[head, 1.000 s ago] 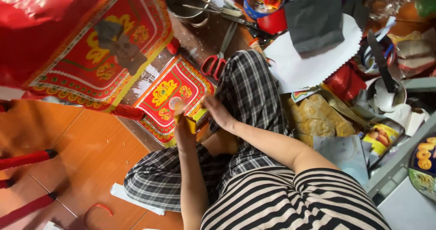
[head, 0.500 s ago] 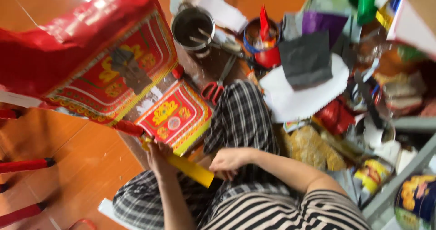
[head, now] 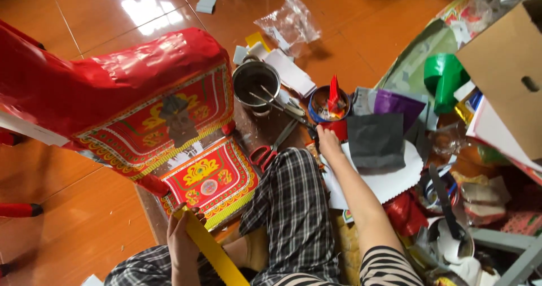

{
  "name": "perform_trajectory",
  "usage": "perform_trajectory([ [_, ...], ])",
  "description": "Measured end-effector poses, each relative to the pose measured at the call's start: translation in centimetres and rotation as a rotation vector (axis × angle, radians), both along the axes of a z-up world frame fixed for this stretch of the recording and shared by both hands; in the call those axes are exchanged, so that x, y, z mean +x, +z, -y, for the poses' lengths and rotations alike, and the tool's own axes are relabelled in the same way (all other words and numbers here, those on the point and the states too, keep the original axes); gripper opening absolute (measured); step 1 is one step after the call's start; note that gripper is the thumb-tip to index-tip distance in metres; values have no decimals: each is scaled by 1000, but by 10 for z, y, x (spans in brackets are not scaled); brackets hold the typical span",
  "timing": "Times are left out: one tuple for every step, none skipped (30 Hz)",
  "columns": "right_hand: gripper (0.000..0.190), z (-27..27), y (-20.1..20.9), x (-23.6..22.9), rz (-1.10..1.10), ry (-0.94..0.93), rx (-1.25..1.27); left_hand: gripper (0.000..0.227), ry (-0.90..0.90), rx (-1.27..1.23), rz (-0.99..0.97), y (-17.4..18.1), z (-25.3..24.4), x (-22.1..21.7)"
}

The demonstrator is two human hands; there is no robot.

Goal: Decorating a red paper horse with colorful paper cutouts and strips

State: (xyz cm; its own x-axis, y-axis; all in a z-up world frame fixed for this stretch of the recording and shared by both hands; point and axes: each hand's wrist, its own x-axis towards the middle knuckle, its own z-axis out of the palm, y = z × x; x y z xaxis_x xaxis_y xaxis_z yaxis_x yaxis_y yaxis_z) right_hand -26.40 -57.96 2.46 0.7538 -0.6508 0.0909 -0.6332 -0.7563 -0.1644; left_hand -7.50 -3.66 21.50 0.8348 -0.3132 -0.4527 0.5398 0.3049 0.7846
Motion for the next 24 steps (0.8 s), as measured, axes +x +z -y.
perform_trajectory([
  [61, -3, 12, 5, -86, -35, 65, 33, -25, 18, -5, 1, 1, 1],
  [74, -8, 24, 9, -172, -73, 132, 33, -53, 38, -11, 2, 1, 2],
  [74, -6, 29, 12, -170, -71, 129, 33, -50, 34, -9, 3, 7, -2],
  [79, -7, 34, 15, -196, -60, 86, 28, -138, 145, 213, 6, 10, -6],
  [83, -8, 38, 18, -222, -49, 43, 26, -224, 255, 436, 8, 14, -9],
  [83, -9, 54, 23, -217, -48, 43, 26, -223, 256, 441, 6, 15, -9],
  [87, -11, 69, 28, -238, -105, 127, 24, -150, 177, 283, 3, 15, -8],
  [90, -12, 86, 30, -263, -159, 209, 26, -75, 95, 120, 0, 15, -9],
  [90, -7, 87, 29, -262, -156, 207, 26, -72, 94, 121, 4, 13, -9],
  [79, -2, 90, 26, -202, -188, 353, 26, -64, 98, 101, 7, 12, -10],
  [68, 3, 93, 22, -141, -219, 500, 27, -57, 103, 81, 11, 10, -12],
  [68, 5, 100, 19, -139, -219, 494, 27, -58, 97, 82, 9, 6, -12],
  [69, 7, 109, 15, -77, -259, 688, 27, -29, 49, 15, 7, 2, -13],
  [69, 8, 116, 13, -10, -295, 882, 27, 0, 2, -50, 6, -3, -13],
  [69, 6, 130, 6, -6, -294, 877, 27, -1, -3, -47, 4, -7, -15],
  [65, 3, 143, -1, 28, -336, 1064, 26, -7, -45, -61, 2, -12, -17],
  [61, 0, 156, -8, 64, -377, 1251, 26, -13, -87, -75, 0, -17, -20],
  [61, -3, 152, -17, 61, -375, 1246, 26, -9, -93, -77, 3, -19, -23],
  [56, -6, 148, -25, 159, -380, 1317, 27, -18, -144, -74, 5, -22, -26],
  [52, -10, 144, -35, 254, -384, 1387, 29, -24, -194, -74, 6, -25, -32],
  [52, -14, 142, -43, 245, -383, 1381, 29, -17, -200, -80, 4, -28, -32],
  [51, -21, 138, -53, 321, -345, 1476, 28, -7, -160, -84, 1, -32, -33],
  [52, -27, 134, -63, 398, -307, 1569, 28, 4, -119, -90, -2, -37, -34],
  [52, -34, 129, -70, 390, -307, 1567, 28, 9, -121, -95, -6, -42, -36],
])
